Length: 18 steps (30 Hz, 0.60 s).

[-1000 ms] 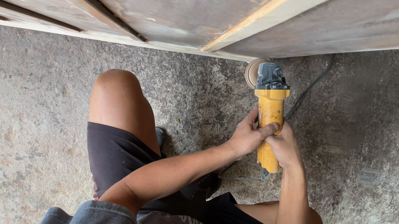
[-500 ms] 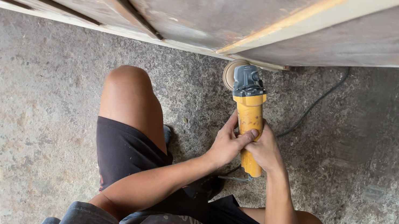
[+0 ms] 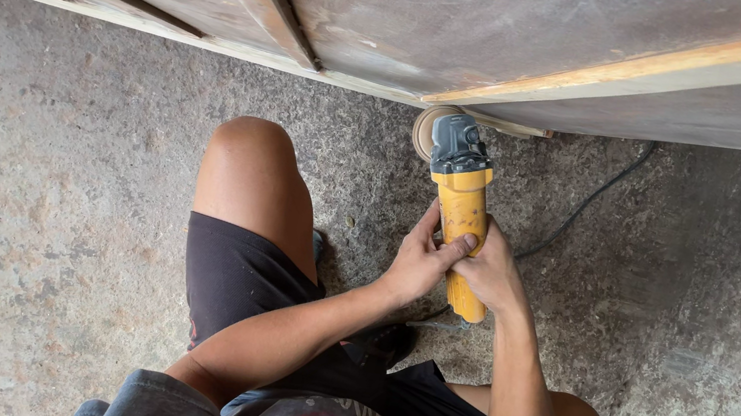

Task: The person sands the exterior panels of a large wooden cabinet using a power sander, moving the tool along the edges, corners, and flat surfaces of the wood to smooth it.

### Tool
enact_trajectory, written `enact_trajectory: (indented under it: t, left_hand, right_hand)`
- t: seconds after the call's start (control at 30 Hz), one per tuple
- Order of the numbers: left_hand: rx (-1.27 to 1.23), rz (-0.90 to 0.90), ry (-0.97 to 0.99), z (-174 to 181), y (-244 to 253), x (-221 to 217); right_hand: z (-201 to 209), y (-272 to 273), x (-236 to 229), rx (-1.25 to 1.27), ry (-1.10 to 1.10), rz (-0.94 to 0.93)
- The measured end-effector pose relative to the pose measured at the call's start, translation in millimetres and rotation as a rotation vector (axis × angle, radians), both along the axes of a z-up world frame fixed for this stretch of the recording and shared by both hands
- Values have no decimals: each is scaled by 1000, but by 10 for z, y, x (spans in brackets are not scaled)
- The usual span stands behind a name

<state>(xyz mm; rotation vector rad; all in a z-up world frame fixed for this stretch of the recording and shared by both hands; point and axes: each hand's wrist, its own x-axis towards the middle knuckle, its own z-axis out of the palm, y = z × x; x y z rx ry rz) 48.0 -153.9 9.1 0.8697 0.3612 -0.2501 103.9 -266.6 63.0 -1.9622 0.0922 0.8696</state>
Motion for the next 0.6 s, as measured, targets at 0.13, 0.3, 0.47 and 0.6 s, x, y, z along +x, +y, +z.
enact_trajectory:
  t: [0.13,0.3,0.47,0.6]
  left_hand:
    - [-18,-19,-9,-53,-44,0]
    - [0,-82,-74,-15,-164,21]
    - [-93,-84,-25,14,-205,-9]
    - [20,-57,-32,-47,-120,-7]
  right_hand:
    - [15,-31,-25,1,-18,-33]
    - [102,-156,-113,-65,3,-115]
    - [52,-223,-136,-42,1,-135]
    - [-103,-221,-81,-3,-58,-43]
